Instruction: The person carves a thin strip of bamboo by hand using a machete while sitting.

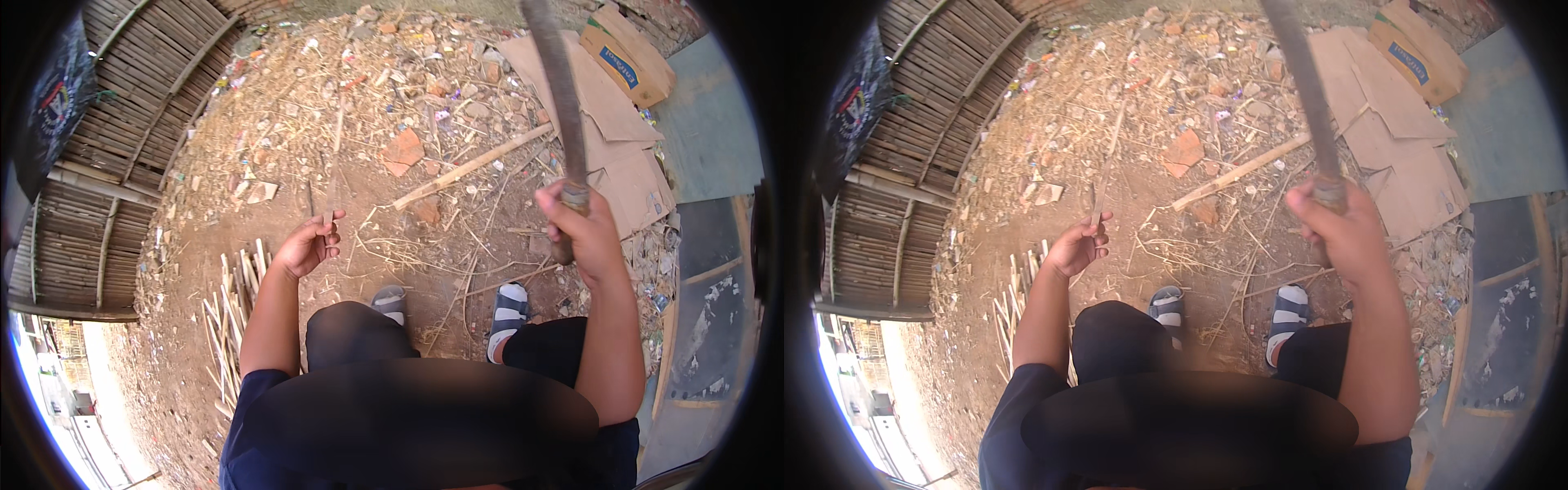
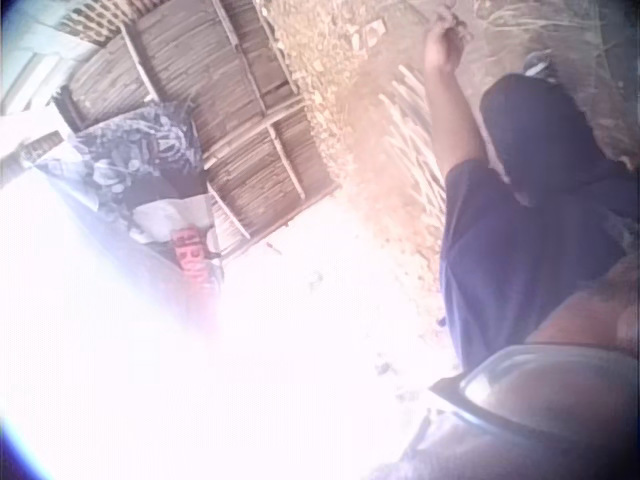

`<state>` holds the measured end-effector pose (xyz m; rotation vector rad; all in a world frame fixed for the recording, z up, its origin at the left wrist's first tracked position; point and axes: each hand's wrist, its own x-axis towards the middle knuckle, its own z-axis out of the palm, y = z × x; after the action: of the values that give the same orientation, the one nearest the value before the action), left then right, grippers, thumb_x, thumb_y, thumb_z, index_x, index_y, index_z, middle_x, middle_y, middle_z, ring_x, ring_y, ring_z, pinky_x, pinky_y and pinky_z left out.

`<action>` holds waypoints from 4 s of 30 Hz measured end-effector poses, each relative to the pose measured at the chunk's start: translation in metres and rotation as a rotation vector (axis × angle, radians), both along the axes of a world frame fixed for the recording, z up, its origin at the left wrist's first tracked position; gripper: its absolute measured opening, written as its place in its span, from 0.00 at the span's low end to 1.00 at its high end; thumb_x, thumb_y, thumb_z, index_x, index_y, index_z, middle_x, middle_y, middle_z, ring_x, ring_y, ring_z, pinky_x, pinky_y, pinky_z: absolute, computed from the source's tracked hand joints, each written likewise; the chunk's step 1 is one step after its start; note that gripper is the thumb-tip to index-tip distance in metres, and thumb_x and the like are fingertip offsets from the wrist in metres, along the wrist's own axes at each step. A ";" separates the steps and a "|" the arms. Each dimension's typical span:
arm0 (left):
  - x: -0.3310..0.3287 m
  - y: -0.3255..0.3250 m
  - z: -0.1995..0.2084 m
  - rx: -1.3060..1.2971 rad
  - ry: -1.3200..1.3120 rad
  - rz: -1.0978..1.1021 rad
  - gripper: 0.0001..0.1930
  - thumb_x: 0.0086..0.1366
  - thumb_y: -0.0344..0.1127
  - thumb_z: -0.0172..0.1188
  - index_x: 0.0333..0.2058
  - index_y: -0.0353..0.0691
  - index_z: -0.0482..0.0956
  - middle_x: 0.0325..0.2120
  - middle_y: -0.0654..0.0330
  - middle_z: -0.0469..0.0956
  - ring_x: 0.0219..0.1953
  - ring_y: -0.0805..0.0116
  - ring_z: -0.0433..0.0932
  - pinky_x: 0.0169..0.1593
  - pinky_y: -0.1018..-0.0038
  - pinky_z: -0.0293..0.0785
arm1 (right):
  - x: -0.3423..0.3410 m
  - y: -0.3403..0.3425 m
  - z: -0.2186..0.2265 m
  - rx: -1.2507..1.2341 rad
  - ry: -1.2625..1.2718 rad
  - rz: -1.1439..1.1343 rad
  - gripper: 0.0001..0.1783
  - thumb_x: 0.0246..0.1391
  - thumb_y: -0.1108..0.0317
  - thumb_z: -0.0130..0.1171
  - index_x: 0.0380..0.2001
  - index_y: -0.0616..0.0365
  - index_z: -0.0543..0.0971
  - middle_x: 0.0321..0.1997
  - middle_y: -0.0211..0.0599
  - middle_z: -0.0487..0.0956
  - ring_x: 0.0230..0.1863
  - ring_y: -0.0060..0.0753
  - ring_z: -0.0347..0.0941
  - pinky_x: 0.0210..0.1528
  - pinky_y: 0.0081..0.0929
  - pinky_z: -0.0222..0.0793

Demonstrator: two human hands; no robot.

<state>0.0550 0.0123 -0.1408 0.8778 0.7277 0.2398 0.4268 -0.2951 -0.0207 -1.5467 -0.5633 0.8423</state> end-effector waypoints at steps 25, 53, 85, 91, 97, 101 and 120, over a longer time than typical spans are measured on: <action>0.048 -0.224 0.154 1.461 0.397 -0.178 0.38 0.67 0.36 0.66 0.72 0.35 0.60 0.50 0.44 0.80 0.47 0.52 0.84 0.52 0.60 0.80 | -0.086 0.031 0.041 0.347 -0.184 -0.035 0.17 0.59 0.58 0.72 0.43 0.59 0.84 0.34 0.32 0.84 0.30 0.24 0.78 0.35 0.26 0.75; 0.075 -0.179 0.121 0.400 0.112 -0.144 0.24 0.69 0.40 0.70 0.59 0.37 0.78 0.20 0.78 0.67 0.19 0.85 0.58 0.25 0.79 0.53 | -0.066 -0.005 0.042 0.013 -1.355 0.210 0.13 0.50 0.62 0.73 0.37 0.51 0.83 0.30 0.39 0.82 0.35 0.51 0.82 0.36 0.47 0.76; 0.052 -0.182 0.133 1.513 0.688 -0.050 0.27 0.65 0.48 0.69 0.55 0.34 0.79 0.27 0.39 0.84 0.33 0.39 0.86 0.39 0.51 0.82 | -0.044 0.011 0.024 -0.120 -1.132 0.103 0.15 0.57 0.55 0.71 0.36 0.55 0.82 0.27 0.45 0.81 0.30 0.56 0.79 0.32 0.44 0.72; 0.051 -0.176 0.129 1.493 0.710 -0.070 0.28 0.65 0.48 0.69 0.55 0.33 0.79 0.26 0.40 0.84 0.33 0.40 0.86 0.39 0.52 0.82 | -0.043 0.010 0.030 -0.175 -1.141 0.080 0.16 0.56 0.53 0.72 0.37 0.54 0.83 0.28 0.44 0.81 0.32 0.55 0.79 0.34 0.46 0.72; 0.049 -0.178 0.133 1.455 0.642 -0.069 0.29 0.64 0.49 0.70 0.53 0.28 0.80 0.23 0.43 0.83 0.30 0.44 0.86 0.37 0.54 0.82 | -0.070 0.009 0.030 -0.131 -1.279 0.209 0.13 0.55 0.56 0.72 0.36 0.53 0.83 0.28 0.44 0.81 0.33 0.55 0.79 0.35 0.46 0.73; 0.048 -0.176 0.132 1.459 0.639 -0.091 0.30 0.64 0.50 0.71 0.53 0.27 0.80 0.22 0.45 0.83 0.28 0.45 0.86 0.35 0.55 0.81 | -0.024 0.004 0.040 -0.247 -1.112 0.010 0.10 0.53 0.61 0.71 0.34 0.51 0.82 0.28 0.43 0.83 0.36 0.55 0.82 0.37 0.48 0.76; 0.051 -0.176 0.124 1.611 0.577 0.002 0.30 0.63 0.50 0.73 0.52 0.29 0.81 0.18 0.49 0.79 0.22 0.49 0.83 0.31 0.59 0.78 | -0.028 -0.006 0.033 -0.059 -1.145 -0.021 0.15 0.55 0.57 0.73 0.34 0.56 0.82 0.27 0.47 0.80 0.28 0.54 0.77 0.33 0.42 0.71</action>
<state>0.1056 -0.1633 -0.0167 2.5461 1.0195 0.6092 0.3991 -0.3010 0.0124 -2.0046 -1.3250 -0.1430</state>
